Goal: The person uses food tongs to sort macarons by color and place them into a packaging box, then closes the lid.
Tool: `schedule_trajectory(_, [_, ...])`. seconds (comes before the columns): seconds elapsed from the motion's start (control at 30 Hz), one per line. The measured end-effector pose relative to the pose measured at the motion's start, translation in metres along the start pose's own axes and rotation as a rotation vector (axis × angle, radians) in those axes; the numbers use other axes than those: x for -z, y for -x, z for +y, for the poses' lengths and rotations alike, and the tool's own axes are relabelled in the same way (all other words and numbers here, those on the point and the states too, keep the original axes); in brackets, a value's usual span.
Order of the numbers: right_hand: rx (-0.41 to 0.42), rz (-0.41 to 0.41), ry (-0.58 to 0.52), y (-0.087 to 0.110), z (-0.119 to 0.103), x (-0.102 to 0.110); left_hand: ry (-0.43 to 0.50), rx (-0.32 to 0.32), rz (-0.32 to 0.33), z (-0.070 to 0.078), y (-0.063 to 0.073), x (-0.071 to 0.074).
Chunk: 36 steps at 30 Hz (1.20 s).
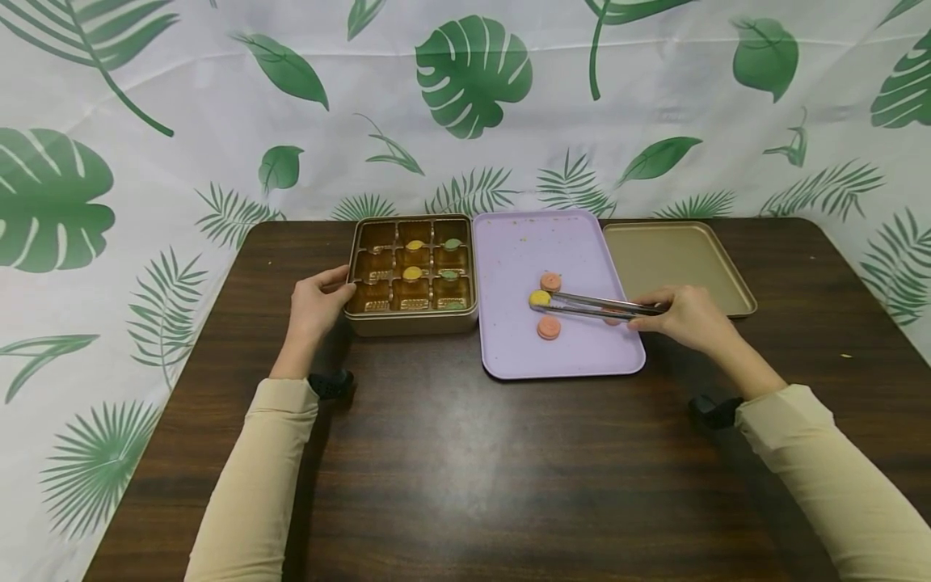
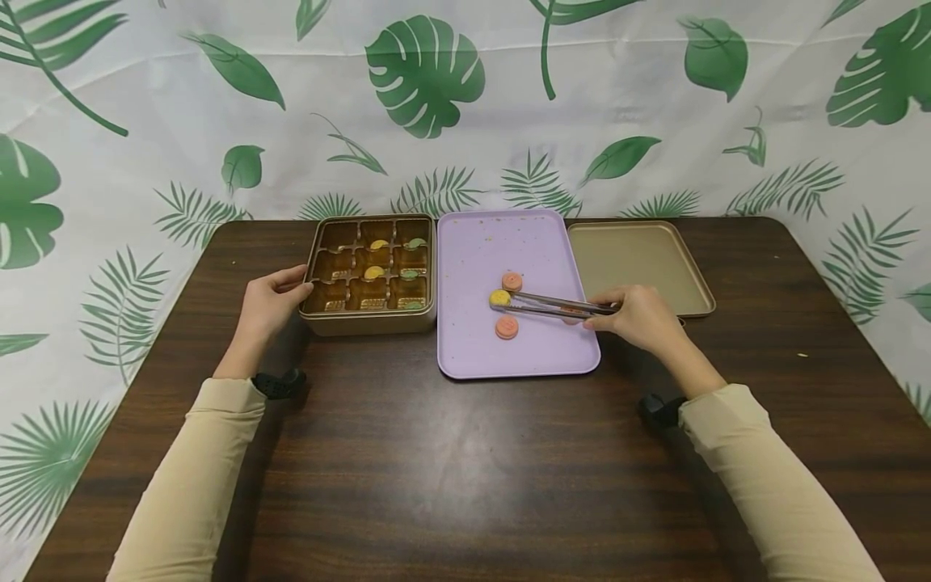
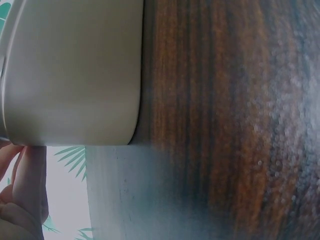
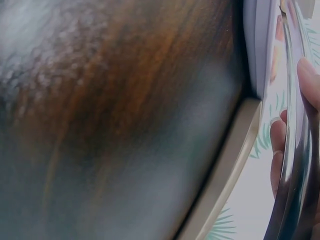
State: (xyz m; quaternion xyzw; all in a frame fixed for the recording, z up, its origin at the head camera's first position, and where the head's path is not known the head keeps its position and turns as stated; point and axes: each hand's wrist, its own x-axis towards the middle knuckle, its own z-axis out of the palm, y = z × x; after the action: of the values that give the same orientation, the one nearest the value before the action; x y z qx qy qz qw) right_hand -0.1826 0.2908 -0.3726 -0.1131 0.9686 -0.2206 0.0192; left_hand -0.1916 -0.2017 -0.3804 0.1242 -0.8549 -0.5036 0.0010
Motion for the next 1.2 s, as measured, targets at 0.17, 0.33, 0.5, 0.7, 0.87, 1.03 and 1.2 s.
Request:
schedule_trajectory(0.17, [-0.007, 0.017, -0.01, 0.0, -0.003, 0.003, -0.006, 0.006, 0.0, 0.001, 0.001, 0.0])
schedule_trajectory(0.33, [-0.008, 0.048, -0.015, -0.001, -0.008, 0.006, -0.004, 0.011, -0.002, 0.001, 0.0, 0.0])
schedule_trajectory(0.5, [-0.008, 0.078, -0.027, -0.004, -0.013, 0.009, -0.006, 0.006, -0.002, 0.0, 0.0, 0.0])
schedule_trajectory(0.7, [-0.032, 0.074, -0.038, -0.008, -0.022, 0.011, -0.007, -0.001, -0.009, 0.001, 0.001, 0.0])
schedule_trajectory(0.87, [-0.066, 0.074, -0.05, -0.013, -0.031, 0.014, -0.004, 0.007, -0.011, 0.002, 0.001, 0.001])
schedule_trajectory(1.03, [-0.071, 0.075, -0.049, -0.019, -0.045, 0.017, -0.01, 0.007, -0.012, 0.003, 0.003, 0.001])
schedule_trajectory(1.2, [-0.039, 0.08, -0.04, -0.027, -0.061, 0.017, -0.007, 0.007, -0.01, 0.003, 0.002, 0.001])
